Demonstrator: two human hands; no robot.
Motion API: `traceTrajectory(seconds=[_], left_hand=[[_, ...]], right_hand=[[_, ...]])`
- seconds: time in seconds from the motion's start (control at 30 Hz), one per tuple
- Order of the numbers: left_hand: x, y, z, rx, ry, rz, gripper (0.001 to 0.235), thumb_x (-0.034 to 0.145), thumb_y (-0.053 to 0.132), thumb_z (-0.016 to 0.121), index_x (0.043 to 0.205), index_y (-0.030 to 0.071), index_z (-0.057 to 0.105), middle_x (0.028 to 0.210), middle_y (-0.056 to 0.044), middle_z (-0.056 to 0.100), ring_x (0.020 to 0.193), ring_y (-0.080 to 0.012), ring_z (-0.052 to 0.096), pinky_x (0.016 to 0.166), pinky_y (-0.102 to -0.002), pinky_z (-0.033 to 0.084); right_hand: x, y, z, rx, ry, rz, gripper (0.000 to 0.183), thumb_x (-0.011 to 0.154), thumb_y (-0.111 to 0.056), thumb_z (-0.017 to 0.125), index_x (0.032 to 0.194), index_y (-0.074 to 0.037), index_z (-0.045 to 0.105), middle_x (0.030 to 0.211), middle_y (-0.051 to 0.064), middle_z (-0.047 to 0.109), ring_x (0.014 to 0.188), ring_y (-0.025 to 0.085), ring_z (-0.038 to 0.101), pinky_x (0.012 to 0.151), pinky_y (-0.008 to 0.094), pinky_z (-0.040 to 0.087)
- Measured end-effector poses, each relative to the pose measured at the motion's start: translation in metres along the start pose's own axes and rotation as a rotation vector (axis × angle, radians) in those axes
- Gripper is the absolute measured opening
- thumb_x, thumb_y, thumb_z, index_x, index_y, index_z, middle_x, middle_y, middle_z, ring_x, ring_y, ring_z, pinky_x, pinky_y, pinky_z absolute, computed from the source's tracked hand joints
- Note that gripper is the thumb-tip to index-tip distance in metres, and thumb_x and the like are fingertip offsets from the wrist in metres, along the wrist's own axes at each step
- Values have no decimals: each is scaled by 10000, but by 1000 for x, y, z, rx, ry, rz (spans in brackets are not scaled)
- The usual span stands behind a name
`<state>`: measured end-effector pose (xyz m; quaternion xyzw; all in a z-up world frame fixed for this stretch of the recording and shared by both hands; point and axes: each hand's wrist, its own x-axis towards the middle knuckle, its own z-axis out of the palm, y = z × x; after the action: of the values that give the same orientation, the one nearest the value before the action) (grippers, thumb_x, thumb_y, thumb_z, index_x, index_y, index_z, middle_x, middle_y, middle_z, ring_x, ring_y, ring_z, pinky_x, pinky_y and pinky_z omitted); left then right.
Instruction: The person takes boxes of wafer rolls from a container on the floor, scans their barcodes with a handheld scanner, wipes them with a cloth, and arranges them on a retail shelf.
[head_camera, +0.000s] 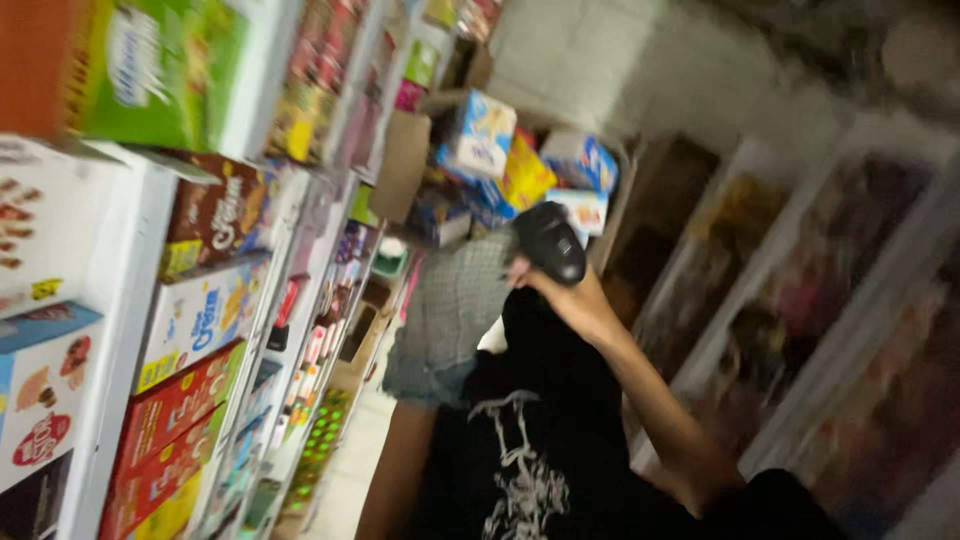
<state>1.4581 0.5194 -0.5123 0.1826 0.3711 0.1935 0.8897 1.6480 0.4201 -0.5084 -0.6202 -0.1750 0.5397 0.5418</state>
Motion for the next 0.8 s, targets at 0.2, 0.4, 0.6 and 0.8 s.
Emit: traceTrajectory(seconds=[0.2, 0.4, 0.6, 0.8], left_hand=[[39, 27, 10, -12, 152, 162, 444, 953, 372, 557, 1217, 45, 700, 1094, -187, 762, 1002, -333, 719, 901, -445, 575], [54, 37, 13, 31, 239, 144, 431, 960, 359, 553, 1226, 53, 699, 1094, -186, 761, 1002, -332, 719, 899, -443, 574], [7, 22, 6, -1, 387, 217, 419, 966, 346, 549, 1234, 61, 697, 1095, -184, 761, 1002, -331, 719, 898, -441, 574], [-33, 7, 19, -53, 478, 385, 407, 972, 334, 545, 1243, 69, 696, 1095, -182, 761, 1002, -330, 719, 897, -439, 574]], right_hand=[[230, 99, -46, -41, 317, 73, 246, 891, -222, 756, 1025, -16, 748, 877, 64, 699, 723, 149, 621, 635, 316, 491], [323, 137, 9, -697, 693, 394, 972, 485, -705, 979, 978, 93, 723, 975, 194, 726, 863, 279, 716, 776, 376, 579], [336, 158, 15, -795, 702, 517, 1008, 494, -743, 933, 1038, 79, 724, 1085, 210, 728, 1011, 321, 709, 871, 425, 563], [265, 153, -60, 517, 36, 495, 545, 817, -390, 834, 1235, -55, 733, 1160, 97, 728, 1000, 252, 698, 894, 382, 564]])
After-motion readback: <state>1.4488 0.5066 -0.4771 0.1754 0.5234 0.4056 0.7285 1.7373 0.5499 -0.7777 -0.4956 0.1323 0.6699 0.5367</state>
